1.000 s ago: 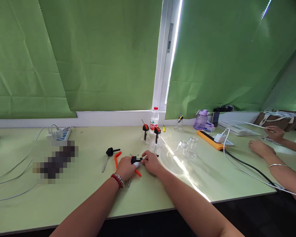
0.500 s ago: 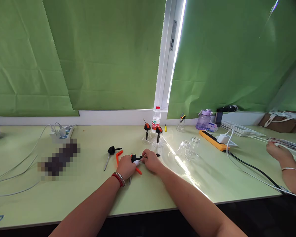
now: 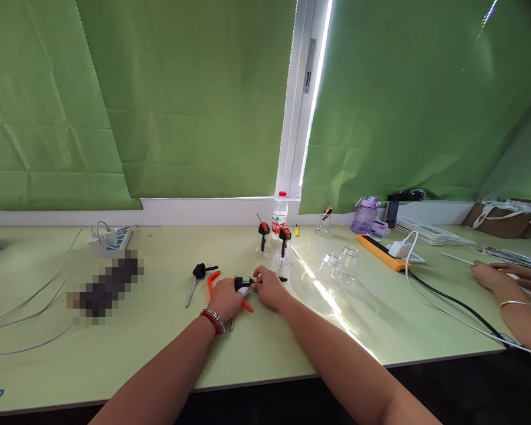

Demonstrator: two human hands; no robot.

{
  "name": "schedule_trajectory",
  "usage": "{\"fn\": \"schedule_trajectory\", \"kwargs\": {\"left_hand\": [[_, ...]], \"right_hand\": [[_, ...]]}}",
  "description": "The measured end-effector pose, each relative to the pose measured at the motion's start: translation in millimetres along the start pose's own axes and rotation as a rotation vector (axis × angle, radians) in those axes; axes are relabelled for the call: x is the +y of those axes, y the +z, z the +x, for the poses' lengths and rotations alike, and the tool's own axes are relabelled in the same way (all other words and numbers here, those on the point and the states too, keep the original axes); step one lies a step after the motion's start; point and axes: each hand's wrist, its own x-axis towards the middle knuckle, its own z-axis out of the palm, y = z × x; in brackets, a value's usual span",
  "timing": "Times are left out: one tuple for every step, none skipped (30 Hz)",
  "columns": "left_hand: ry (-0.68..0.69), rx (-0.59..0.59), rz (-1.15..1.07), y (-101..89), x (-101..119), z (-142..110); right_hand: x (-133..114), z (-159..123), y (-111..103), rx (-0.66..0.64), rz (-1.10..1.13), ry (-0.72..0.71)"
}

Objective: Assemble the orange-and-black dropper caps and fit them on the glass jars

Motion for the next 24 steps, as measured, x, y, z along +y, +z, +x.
{"fn": "schedule_trajectory", "kwargs": {"left_hand": [[-0.006, -0.003, 0.001, 0.2, -0.2, 0.7], [-0.012, -0.006, 0.003, 0.3, -0.4, 1.4], [-0.016, -0.007, 0.003, 0.5, -0.6, 2.1], [-0.019, -0.008, 0.004, 0.6, -0.8, 2.6], [-0.02, -0.007, 0.005, 0.6, -1.0, 3.0], [-0.021, -0.007, 0.005, 0.6, -1.2, 3.3], [-0.021, -0.007, 0.006, 0.6, -1.3, 3.5], [-0.02, -0.008, 0.006, 0.5, -1.4, 3.6], [-0.02, -0.009, 0.006, 0.3, -1.5, 3.6], [-0.019, -0.011, 0.004, 0.2, -1.5, 3.6], [-0.019, -0.014, 0.002, 0.1, -1.6, 3.5], [-0.019, -0.016, 0.0, 0.0, -1.7, 3.6], [-0.019, -0.017, -0.002, 0.0, -1.8, 3.7], [-0.019, -0.017, -0.003, 0.0, -1.9, 3.9], [-0.019, -0.016, -0.002, 0.0, -2.1, 4.2], [-0.018, -0.013, -0.001, 0.1, -2.2, 4.6], [-0.017, -0.01, 0.0, 0.2, -2.3, 5.0], [-0.017, -0.007, 0.002, 0.3, -2.4, 5.5], [-0.018, -0.005, 0.003, 0.5, -2.4, 6.1], [-0.02, -0.002, 0.004, 0.7, -2.4, 6.7], [-0.023, 0.0, 0.005, 1.0, -2.2, 7.4], [-0.026, 0.001, 0.006, 1.3, -2.1, 8.1], [-0.028, 0.002, 0.007, 1.7, -1.8, 8.8], [-0.03, 0.003, 0.009, 2.1, -1.6, 9.4]], "right_hand": [[0.1, 0.6, 0.3, -0.003, -0.005, 0.004], [0.2, 1.2, 0.6, -0.004, -0.011, 0.01], [0.2, 1.8, 0.8, -0.004, -0.014, 0.015], [0.1, 2.3, 1.0, -0.003, -0.012, 0.016], [-0.1, 2.6, 1.1, -0.005, -0.006, 0.014], [-0.4, 2.8, 1.1, -0.009, 0.0, 0.011], [-0.8, 3.0, 1.0, -0.012, 0.003, 0.007], [-1.1, 3.0, 0.8, -0.013, 0.001, 0.003], [-1.4, 2.9, 0.7, -0.011, -0.003, 0.001], [-1.5, 2.8, 0.6, -0.01, -0.006, 0.001], [-1.4, 2.8, 0.5, -0.01, -0.005, 0.002], [-1.1, 2.7, 0.6, -0.01, -0.002, 0.004], [-0.6, 2.6, 0.8, -0.012, 0.002, 0.004], [0.0, 2.6, 1.1, -0.013, 0.003, 0.004], [0.6, 2.7, 1.3, -0.009, -0.001, 0.003], [1.2, 2.8, 1.5, -0.002, -0.008, 0.003], [1.7, 3.0, 1.6, 0.004, -0.012, 0.002], [2.0, 3.3, 1.7, 0.004, -0.011, 0.001], [2.0, 3.7, 1.7, 0.0, -0.007, 0.0], [1.9, 4.4, 1.6, -0.009, -0.003, 0.002], [1.5, 5.1, 1.5, -0.018, 0.0, 0.006], [1.0, 6.0, 1.5, -0.025, 0.0, 0.012], [0.3, 6.8, 1.4, -0.027, -0.005, 0.016], [-0.5, 7.5, 1.4, -0.026, -0.013, 0.017]]}}
